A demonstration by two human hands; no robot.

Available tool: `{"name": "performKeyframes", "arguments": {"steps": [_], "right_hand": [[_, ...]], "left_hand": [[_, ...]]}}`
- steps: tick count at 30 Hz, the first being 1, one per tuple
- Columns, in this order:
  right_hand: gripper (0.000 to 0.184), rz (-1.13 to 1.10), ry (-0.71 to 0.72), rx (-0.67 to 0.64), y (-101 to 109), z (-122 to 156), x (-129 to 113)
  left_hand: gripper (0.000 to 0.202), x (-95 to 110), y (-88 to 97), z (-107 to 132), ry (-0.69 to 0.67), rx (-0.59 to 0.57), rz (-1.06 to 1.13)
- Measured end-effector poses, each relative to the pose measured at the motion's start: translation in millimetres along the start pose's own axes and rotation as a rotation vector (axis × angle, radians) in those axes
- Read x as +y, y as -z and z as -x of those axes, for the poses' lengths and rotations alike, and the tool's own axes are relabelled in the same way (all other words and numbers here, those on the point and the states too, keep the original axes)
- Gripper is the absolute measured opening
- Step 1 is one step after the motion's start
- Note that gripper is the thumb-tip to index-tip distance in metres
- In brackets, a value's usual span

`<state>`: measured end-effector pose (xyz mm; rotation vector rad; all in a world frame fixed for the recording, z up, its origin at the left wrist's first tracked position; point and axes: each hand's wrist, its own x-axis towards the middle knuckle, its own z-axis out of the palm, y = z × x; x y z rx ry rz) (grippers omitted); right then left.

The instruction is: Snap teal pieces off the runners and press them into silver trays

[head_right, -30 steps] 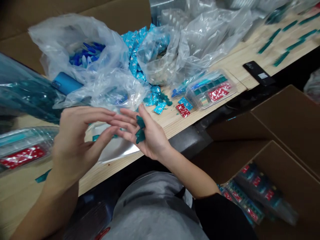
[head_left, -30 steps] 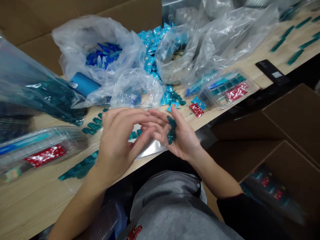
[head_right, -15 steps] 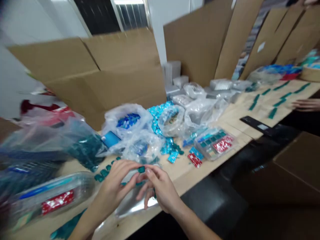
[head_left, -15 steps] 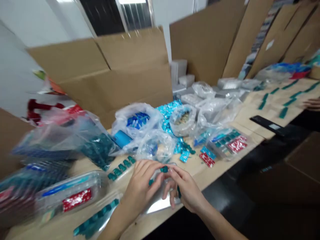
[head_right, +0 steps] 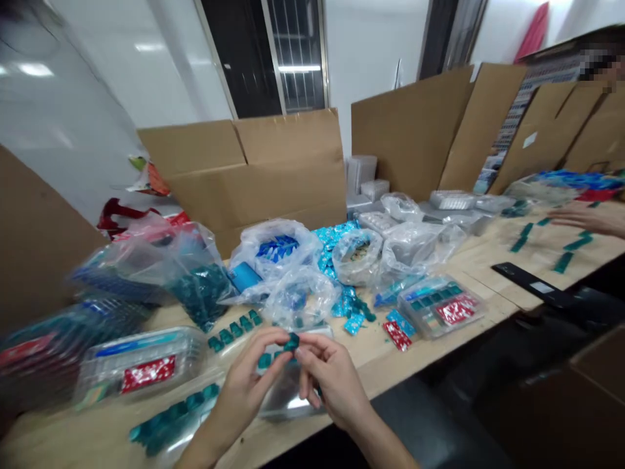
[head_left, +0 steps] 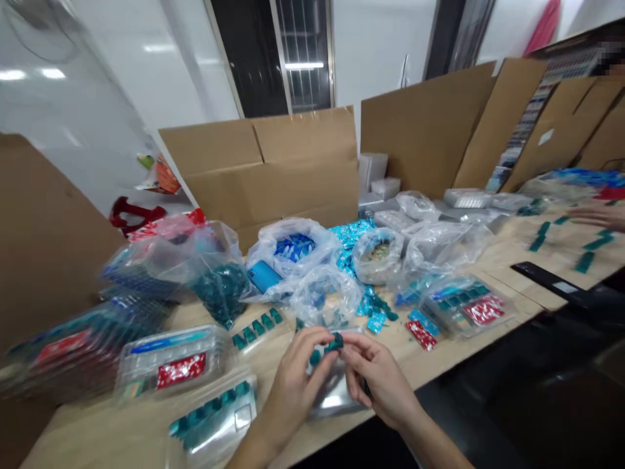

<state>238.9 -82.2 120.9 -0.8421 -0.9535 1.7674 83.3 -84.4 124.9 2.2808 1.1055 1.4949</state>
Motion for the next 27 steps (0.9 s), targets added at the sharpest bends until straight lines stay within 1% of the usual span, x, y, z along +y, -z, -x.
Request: {"name": "performKeyframes", "arguments": {"steps": [2, 4, 6, 8, 10, 11, 12, 13, 14, 15, 16, 17, 19, 20, 22, 24, 27], "right_hand": [[0.047, -0.022, -0.009, -0.016, -4, 5, -1], [0.045, -0.040, -0.035, -0.013, -3, 14, 4], [0.044, -0.034, -0.103, -0.032, 3, 26, 12], [0.045, -0.001, -0.195, -0.071, 10, 40, 16], [0.042, 0.098, -0.244, -0.085, 16, 48, 12], [0.039, 0.188, -0.221, -0.064, 19, 48, 6], [0.033, 0.319, -0.159, -0.020, 20, 45, 0], [0.027, 0.488, -0.055, 0.048, 22, 38, -6], [0.022, 0.652, 0.091, 0.116, 23, 29, -13], [0.018, 0.811, 0.230, 0.149, 24, 19, -18], [0.014, 0.988, 0.331, 0.138, 25, 9, -22], [0.010, 1.155, 0.380, 0.096, 25, -1, -25], [0.006, 1.415, 0.400, -0.018, 24, -15, -29], [0.006, 1.502, 0.381, -0.077, 22, -19, -30], [0.009, 1.599, 0.338, -0.159, 17, -21, -30], [0.011, 1.655, 0.292, -0.181, 11, -21, -29], [0.007, 1.695, 0.195, -0.153, 4, -22, -27]], "left_hand": [[0.010, 6, 4.5, 5, -0.008, 0.006, -0.031], [0.007, 12, 6.7, 13, -0.050, -0.012, -0.088], [0.004, 17, 6.0, 25, -0.132, -0.045, -0.131], [0.005, 22, 2.7, 39, -0.189, -0.072, -0.128], [0.011, 25, -1.1, 54, -0.178, -0.065, -0.096], [0.015, 27, -2.5, 61, -0.146, -0.055, -0.081], [0.017, 28, -3.2, 68, -0.101, -0.048, -0.068], [0.019, 28, -3.1, 75, -0.053, -0.048, -0.054], [0.020, 29, -2.2, 80, -0.006, -0.060, -0.038], [0.021, 29, -0.6, 85, 0.036, -0.080, -0.022], [0.021, 28, 1.4, 89, 0.064, -0.106, -0.007], [0.021, 28, 3.5, 93, 0.082, -0.131, 0.005], [0.021, 25, 7.7, 98, 0.100, -0.169, 0.023], [0.021, 24, 9.3, 100, 0.112, -0.179, 0.026], [0.019, 22, 11.6, 103, 0.142, -0.190, 0.026], [0.017, 20, 12.5, 104, 0.167, -0.198, 0.026], [0.015, 18, 12.6, 103, 0.173, -0.219, 0.038]]}}
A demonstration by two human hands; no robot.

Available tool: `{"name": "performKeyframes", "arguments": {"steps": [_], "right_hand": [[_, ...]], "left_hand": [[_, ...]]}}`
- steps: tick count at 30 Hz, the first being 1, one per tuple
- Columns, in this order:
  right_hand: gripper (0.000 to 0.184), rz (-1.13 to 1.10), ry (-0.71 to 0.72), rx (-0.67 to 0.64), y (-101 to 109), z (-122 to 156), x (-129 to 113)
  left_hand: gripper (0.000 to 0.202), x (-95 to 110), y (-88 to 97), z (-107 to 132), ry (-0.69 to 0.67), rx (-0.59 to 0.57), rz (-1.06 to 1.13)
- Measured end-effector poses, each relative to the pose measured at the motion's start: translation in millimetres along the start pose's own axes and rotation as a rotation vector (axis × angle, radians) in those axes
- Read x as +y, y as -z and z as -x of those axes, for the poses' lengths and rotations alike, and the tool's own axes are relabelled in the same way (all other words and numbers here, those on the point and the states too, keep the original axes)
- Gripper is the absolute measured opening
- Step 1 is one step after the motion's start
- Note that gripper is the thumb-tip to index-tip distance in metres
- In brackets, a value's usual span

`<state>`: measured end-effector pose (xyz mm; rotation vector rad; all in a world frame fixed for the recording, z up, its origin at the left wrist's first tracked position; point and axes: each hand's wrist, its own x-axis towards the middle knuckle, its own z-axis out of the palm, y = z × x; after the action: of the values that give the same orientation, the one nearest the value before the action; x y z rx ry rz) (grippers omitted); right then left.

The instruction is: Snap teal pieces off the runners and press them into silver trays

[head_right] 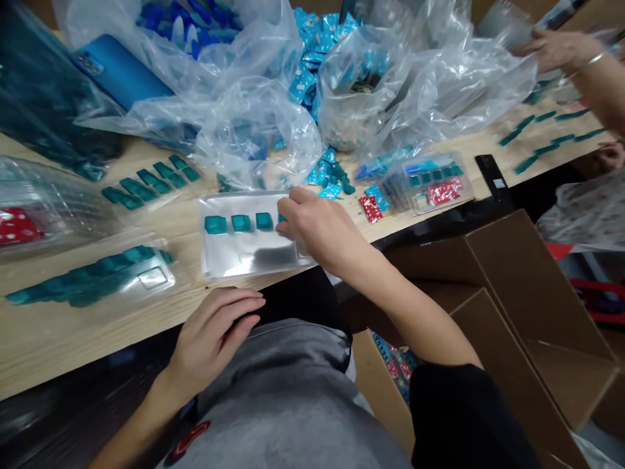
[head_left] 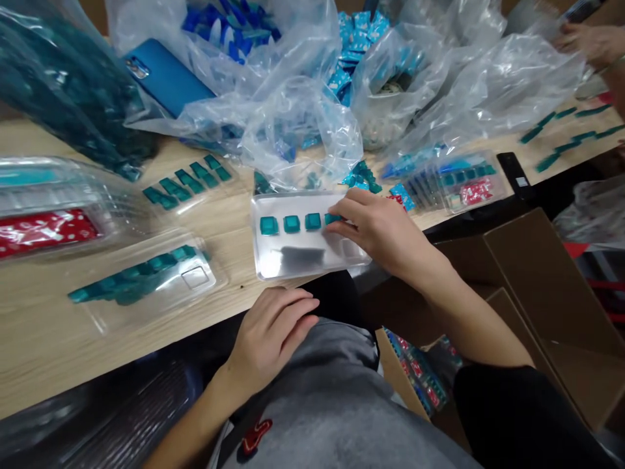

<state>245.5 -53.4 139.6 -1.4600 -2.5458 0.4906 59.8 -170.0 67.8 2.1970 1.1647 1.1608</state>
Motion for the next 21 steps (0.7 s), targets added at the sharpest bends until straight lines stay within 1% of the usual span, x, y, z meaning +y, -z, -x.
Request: {"name": "performKeyframes", "arguments": {"steps": [2, 4, 6, 8, 10, 11, 12, 14, 16, 19, 21], "right_hand": [[0.004, -0.067, -0.040, -0.017, 0, -3, 0], [0.009, -0.279, -0.080, 0.044, 1, -4, 2], [0.019, -0.655, -0.173, 0.180, 3, -4, 4], [0.034, -1.098, -0.301, 0.278, 3, -2, 2], [0.043, -1.468, -0.400, 0.275, 1, 2, -4], [0.045, -1.606, -0.426, 0.252, 0, 3, -9], [0.046, -1.713, -0.437, 0.226, -1, 5, -14], [0.049, -1.847, -0.424, 0.200, -3, 9, -23], [0.053, -1.892, -0.372, 0.190, -2, 13, -28], [0.053, -1.849, -0.239, 0.173, -3, 22, -23], [0.047, -1.778, -0.125, 0.158, -6, 29, -16]], "left_hand": [[0.014, 0, 1.8, -3, -0.019, -0.018, 0.018], [0.014, 1, 5.7, -9, -0.032, -0.028, 0.041], [0.017, 2, 10.7, -17, -0.016, 0.009, 0.053], [0.024, 4, 14.7, -30, 0.018, 0.103, 0.020], [0.031, 8, 15.4, -46, 0.021, 0.187, -0.077], [0.032, 11, 14.3, -56, 0.010, 0.194, -0.142], [0.033, 14, 12.4, -65, -0.004, 0.176, -0.209], [0.033, 20, 7.3, -80, -0.030, 0.116, -0.319], [0.030, 26, 2.8, -90, -0.035, 0.076, -0.385], [0.021, 32, 0.4, -93, -0.023, 0.046, -0.416], [0.021, 33, 0.5, -91, -0.027, 0.075, -0.431]]}}
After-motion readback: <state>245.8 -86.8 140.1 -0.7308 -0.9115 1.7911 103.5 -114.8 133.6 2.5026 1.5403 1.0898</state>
